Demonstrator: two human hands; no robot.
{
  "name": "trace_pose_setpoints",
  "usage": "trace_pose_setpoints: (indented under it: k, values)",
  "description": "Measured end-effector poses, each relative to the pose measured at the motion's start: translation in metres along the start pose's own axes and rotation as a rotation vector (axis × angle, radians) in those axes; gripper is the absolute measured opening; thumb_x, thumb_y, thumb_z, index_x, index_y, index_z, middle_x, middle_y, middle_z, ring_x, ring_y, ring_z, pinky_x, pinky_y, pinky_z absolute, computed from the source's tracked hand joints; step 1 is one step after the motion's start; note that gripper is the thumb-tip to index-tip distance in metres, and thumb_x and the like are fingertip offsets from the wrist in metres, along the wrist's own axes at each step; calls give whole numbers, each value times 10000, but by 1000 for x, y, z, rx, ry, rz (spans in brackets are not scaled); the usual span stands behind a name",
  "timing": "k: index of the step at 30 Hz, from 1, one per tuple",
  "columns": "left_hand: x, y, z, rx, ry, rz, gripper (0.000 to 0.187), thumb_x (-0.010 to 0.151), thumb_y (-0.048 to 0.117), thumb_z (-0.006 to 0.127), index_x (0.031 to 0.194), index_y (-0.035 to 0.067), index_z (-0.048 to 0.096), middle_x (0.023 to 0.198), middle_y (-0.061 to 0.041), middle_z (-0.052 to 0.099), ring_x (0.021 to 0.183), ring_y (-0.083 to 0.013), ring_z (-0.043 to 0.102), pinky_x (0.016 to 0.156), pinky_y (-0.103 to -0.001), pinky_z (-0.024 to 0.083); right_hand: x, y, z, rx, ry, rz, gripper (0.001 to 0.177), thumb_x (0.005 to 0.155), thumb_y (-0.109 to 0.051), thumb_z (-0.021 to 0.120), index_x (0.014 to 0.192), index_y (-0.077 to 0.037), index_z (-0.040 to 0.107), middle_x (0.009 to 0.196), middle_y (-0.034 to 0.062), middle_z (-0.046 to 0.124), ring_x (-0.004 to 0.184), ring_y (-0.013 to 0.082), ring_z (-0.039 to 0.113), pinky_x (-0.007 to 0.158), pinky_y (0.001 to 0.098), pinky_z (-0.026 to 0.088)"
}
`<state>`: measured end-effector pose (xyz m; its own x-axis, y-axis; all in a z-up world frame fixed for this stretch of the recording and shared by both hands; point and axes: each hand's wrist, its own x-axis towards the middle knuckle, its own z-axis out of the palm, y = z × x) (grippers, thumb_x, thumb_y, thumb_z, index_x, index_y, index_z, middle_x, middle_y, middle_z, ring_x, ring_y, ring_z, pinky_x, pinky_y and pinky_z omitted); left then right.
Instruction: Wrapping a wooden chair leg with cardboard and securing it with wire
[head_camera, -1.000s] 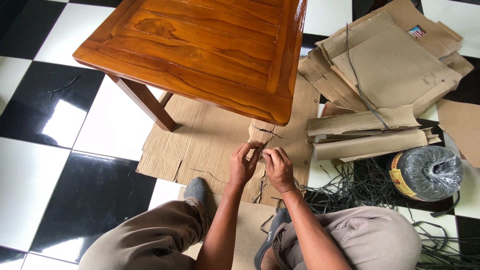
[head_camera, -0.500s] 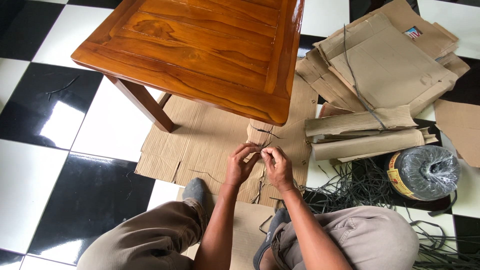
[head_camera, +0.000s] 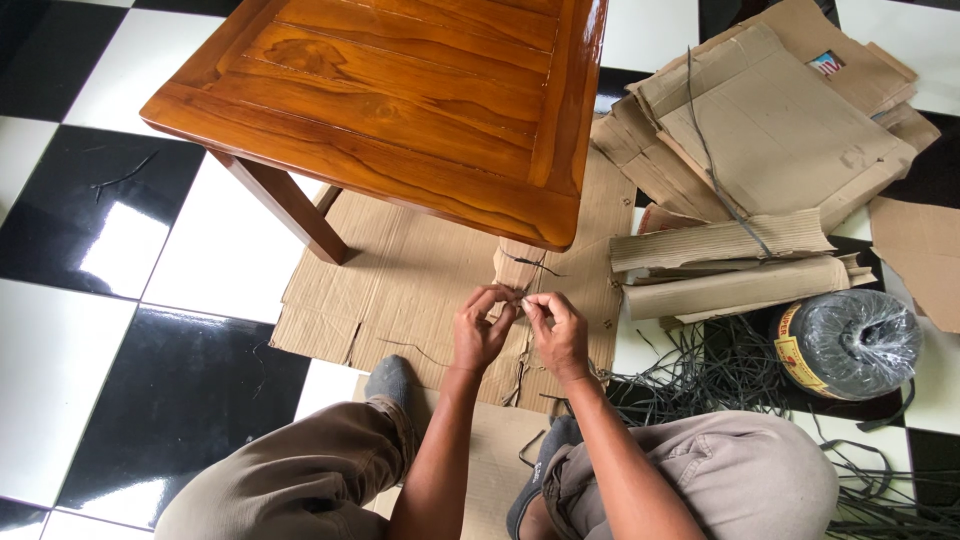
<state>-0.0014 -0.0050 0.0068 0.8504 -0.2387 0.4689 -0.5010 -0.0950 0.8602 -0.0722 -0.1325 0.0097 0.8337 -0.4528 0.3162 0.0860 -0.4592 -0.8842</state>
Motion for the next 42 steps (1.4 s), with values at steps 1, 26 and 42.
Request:
trace_pose_setpoints:
  k: [1,26,42]
  values:
    - [-2,-5,2,0,1,0,95,825,13,772,840,102,742,841,-88,747,834,-307,743,782,-390,578,0,2,0,0,-1,-1,112,978,-169,727,974,-57,742,819,119,715,742,242,719,695,354,584]
    - [-13,-20,30,-185,332,-390,22,837,2,723,855,15,726,832,-192,683,834,-263,672,766,-375,633,-21,16,-3,-181,39,196,172,1051,-279,579,988,-138,656,695,151,642,662,361,663,649,458,533]
    - [-26,-22,32,-276,146,-405,593,864,-130,465,1444,-22,534,1379,-356,533,1368,-494,435,1071,-640,429,-49,80,-9,-8,197,705,304,1020,-359,578,1195,-146,706,1017,79,776,777,233,708,672,351,560]
